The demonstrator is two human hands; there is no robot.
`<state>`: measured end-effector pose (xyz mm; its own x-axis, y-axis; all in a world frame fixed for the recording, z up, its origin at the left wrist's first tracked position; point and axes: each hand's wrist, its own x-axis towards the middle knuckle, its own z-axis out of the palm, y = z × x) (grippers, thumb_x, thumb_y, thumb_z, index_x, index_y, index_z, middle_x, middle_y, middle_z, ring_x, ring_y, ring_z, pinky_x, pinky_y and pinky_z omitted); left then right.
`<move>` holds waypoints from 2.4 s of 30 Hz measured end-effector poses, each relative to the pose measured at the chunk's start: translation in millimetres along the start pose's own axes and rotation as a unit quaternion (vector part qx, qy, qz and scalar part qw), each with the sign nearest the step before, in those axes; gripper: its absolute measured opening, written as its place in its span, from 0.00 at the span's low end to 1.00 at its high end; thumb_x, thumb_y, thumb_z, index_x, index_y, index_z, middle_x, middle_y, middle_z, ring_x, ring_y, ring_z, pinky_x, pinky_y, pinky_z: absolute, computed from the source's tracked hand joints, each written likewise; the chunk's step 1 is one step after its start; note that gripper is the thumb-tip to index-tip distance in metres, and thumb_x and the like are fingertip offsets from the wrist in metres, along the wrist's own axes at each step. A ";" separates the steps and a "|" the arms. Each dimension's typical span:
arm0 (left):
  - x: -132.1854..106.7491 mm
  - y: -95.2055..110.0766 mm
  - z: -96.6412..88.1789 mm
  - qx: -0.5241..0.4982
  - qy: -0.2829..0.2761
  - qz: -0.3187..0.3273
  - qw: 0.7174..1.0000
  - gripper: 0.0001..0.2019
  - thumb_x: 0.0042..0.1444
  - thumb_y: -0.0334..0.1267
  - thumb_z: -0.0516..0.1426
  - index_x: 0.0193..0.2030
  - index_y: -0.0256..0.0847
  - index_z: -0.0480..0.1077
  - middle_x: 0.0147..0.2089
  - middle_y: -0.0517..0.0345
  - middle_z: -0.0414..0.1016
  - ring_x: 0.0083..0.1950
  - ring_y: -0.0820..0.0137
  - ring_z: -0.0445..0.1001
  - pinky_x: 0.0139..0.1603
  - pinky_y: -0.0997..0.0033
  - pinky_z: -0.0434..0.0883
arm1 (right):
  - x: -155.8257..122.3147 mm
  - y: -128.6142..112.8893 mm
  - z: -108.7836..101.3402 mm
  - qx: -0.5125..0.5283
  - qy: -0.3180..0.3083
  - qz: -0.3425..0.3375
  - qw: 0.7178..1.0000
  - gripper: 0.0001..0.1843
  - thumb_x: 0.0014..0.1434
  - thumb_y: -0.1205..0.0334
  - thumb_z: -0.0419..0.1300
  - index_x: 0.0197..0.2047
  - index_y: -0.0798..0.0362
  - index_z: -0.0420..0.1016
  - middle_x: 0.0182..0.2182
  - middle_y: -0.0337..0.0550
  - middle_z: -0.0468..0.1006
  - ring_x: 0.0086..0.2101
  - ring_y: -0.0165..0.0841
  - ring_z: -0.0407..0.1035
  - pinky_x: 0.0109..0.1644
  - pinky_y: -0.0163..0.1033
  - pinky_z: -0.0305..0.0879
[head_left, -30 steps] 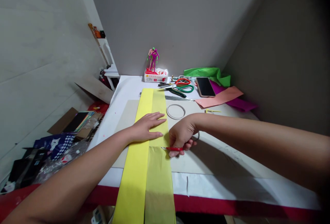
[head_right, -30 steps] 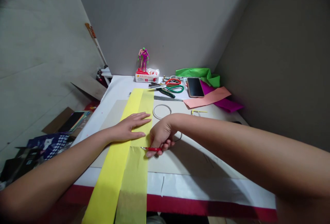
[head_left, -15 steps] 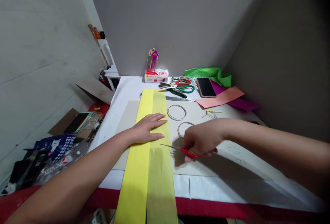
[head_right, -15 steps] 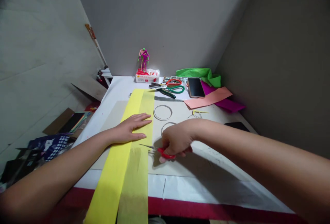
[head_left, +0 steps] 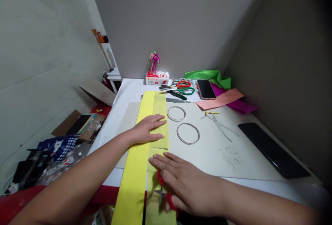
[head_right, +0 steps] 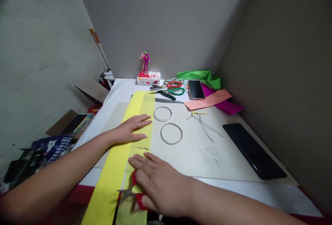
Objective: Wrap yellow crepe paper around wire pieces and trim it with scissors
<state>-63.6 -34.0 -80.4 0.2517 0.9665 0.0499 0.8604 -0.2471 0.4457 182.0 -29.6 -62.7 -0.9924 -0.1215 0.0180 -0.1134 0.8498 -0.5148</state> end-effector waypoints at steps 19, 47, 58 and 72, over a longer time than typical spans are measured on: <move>-7.2 11.2 4.2 0.005 0.043 -0.012 0.999 0.27 0.60 0.49 0.53 0.65 0.50 0.59 0.73 0.53 0.43 0.71 0.52 0.46 0.67 0.48 0.50 | -20.6 -8.8 5.2 -0.055 0.150 0.144 0.977 0.14 0.56 0.66 0.56 0.46 0.59 0.72 0.64 0.54 0.58 0.64 0.47 0.46 0.65 0.52 0.49; 2.5 38.7 -2.7 -0.502 0.069 -0.163 0.847 0.18 0.55 0.49 0.58 0.25 0.35 0.75 0.20 0.58 0.73 0.19 0.73 0.65 0.22 0.74 0.61 | -43.7 44.9 -43.1 -0.131 0.328 0.172 0.920 0.19 0.53 0.73 0.58 0.49 0.53 0.70 0.53 0.51 0.70 0.52 0.41 0.63 0.54 0.46 0.60; 10.3 15.5 -6.2 -0.639 0.217 -0.146 0.724 0.12 0.50 0.42 0.63 0.30 0.33 0.78 0.31 0.46 0.81 0.34 0.61 0.78 0.42 0.64 0.72 | -46.9 40.9 -32.4 -0.148 0.237 0.238 0.930 0.08 0.51 0.74 0.60 0.30 0.52 0.76 0.27 0.41 0.76 0.33 0.34 0.68 0.44 0.39 0.60; 0.3 12.6 -9.1 -0.658 0.290 -0.164 0.675 0.08 0.61 0.37 0.57 0.37 0.33 0.72 0.36 0.57 0.76 0.35 0.71 0.75 0.39 0.65 0.74 | -33.8 -1.8 -38.2 -0.245 0.199 0.231 0.920 0.02 0.51 0.68 0.61 0.28 0.54 0.75 0.27 0.46 0.75 0.34 0.38 0.66 0.52 0.50 0.53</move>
<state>-56.8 -36.2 -66.6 -0.4009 0.9133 -0.0720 -0.4070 -0.1072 0.9071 213.9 -7.4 -29.7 -0.8674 0.4262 0.2569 0.4150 0.9044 -0.0993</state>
